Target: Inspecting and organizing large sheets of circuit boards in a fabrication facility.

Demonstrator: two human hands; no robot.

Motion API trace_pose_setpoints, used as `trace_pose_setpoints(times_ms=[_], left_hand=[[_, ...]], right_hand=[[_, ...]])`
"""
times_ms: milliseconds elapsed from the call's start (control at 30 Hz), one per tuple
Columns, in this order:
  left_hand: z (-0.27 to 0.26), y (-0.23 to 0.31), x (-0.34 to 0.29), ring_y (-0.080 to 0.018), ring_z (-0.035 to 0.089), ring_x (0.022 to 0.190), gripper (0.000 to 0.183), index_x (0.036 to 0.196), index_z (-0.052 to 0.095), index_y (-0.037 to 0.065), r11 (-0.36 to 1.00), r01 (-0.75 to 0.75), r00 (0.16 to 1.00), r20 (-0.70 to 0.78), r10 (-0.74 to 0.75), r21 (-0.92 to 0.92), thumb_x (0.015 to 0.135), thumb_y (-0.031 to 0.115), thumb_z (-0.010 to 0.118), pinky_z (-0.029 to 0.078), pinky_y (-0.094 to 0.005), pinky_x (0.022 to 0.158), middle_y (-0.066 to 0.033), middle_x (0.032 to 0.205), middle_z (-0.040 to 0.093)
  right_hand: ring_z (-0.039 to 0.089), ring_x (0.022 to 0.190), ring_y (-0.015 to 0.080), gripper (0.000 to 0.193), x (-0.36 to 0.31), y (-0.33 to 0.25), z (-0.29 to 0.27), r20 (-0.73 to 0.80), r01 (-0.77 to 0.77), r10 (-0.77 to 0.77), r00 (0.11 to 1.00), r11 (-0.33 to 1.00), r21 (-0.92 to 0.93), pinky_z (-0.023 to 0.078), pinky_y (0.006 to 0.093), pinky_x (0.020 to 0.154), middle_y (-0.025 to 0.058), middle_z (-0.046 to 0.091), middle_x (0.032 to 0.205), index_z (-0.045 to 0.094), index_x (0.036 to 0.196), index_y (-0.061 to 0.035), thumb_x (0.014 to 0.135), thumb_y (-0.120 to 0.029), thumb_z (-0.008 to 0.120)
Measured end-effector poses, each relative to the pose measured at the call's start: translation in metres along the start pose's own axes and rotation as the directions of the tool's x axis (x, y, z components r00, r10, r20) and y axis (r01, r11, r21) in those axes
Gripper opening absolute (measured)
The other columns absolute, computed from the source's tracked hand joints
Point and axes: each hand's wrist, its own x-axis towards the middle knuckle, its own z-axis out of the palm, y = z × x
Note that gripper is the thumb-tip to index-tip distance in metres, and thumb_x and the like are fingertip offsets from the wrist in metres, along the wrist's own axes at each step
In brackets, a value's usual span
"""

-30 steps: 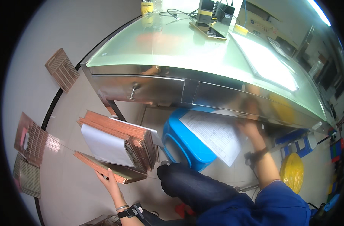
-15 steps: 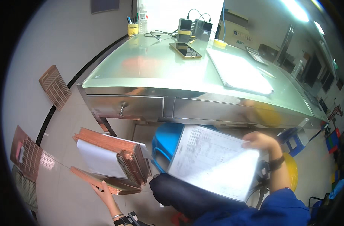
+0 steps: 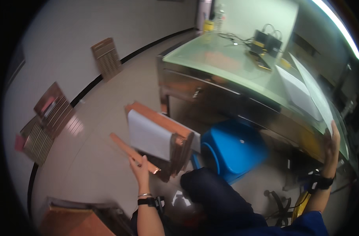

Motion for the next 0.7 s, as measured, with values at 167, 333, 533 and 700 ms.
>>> trace_pose_setpoints(times_ms=[167, 333, 533, 700], left_hand=[[-0.012, 0.000, -0.004, -0.0304, 0.046, 0.113, 0.081, 0.142, 0.022, 0.001, 0.999, 0.053, 0.998, -0.015, -0.053, 0.010, 0.081, 0.027, 0.069, 0.045, -0.0349, 0.086, -0.0224, 0.131, 0.034], [-0.013, 0.017, -0.007, -0.0302, 0.047, 0.110, 0.082, 0.143, 0.021, 0.001, 0.993, 0.110, 0.994, -0.010, -0.110, 0.039, 0.081, 0.030, 0.068, 0.045, -0.0350, 0.087, -0.0226, 0.131, 0.033], [-0.017, -0.006, -0.005, -0.0259, 0.049, 0.105, 0.081, 0.142, 0.023, 0.000, 0.998, 0.048, 0.997, -0.057, -0.046, 0.035, 0.082, 0.031, 0.068, 0.044, -0.0317, 0.084, -0.0231, 0.133, 0.035], [-0.012, 0.003, -0.001, -0.0250, 0.047, 0.107, 0.080, 0.142, 0.021, -0.001, 0.998, 0.042, 0.999, -0.001, -0.042, -0.041, 0.083, 0.029, 0.067, 0.044, -0.0320, 0.084, -0.0213, 0.133, 0.035]], right_hand=[[0.045, 0.051, 0.0002, 0.031, 0.005, 0.022, 0.006, -0.053, -0.032, 0.035, 0.998, 0.998, 0.047, 0.035, 0.0133, 0.043, -0.0057, 0.055, 0.072, 0.056, 0.116, -0.0058, 0.096, -0.029, 0.049], [0.043, 0.059, -0.0005, 0.033, -0.033, 0.037, 0.000, -0.106, 0.338, -0.443, 0.890, 0.798, -0.499, 0.032, 0.0127, 0.049, -0.0046, 0.048, 0.070, 0.051, 0.127, -0.0109, 0.099, -0.025, 0.042], [0.058, 0.067, 0.0126, 0.023, -0.116, 0.079, 0.148, 0.633, 0.626, -0.212, 0.745, 0.549, -0.554, 0.047, 0.0254, 0.059, 0.0089, 0.061, 0.082, 0.062, 0.105, -0.0017, 0.088, 0.001, 0.048], [0.057, 0.101, 0.0335, 0.030, -0.113, 0.173, 0.144, 0.788, 0.648, 0.136, 0.601, 0.495, -0.579, 0.046, 0.0395, 0.087, 0.0173, 0.058, 0.110, 0.058, 0.115, -0.0052, 0.085, -0.013, 0.059]])
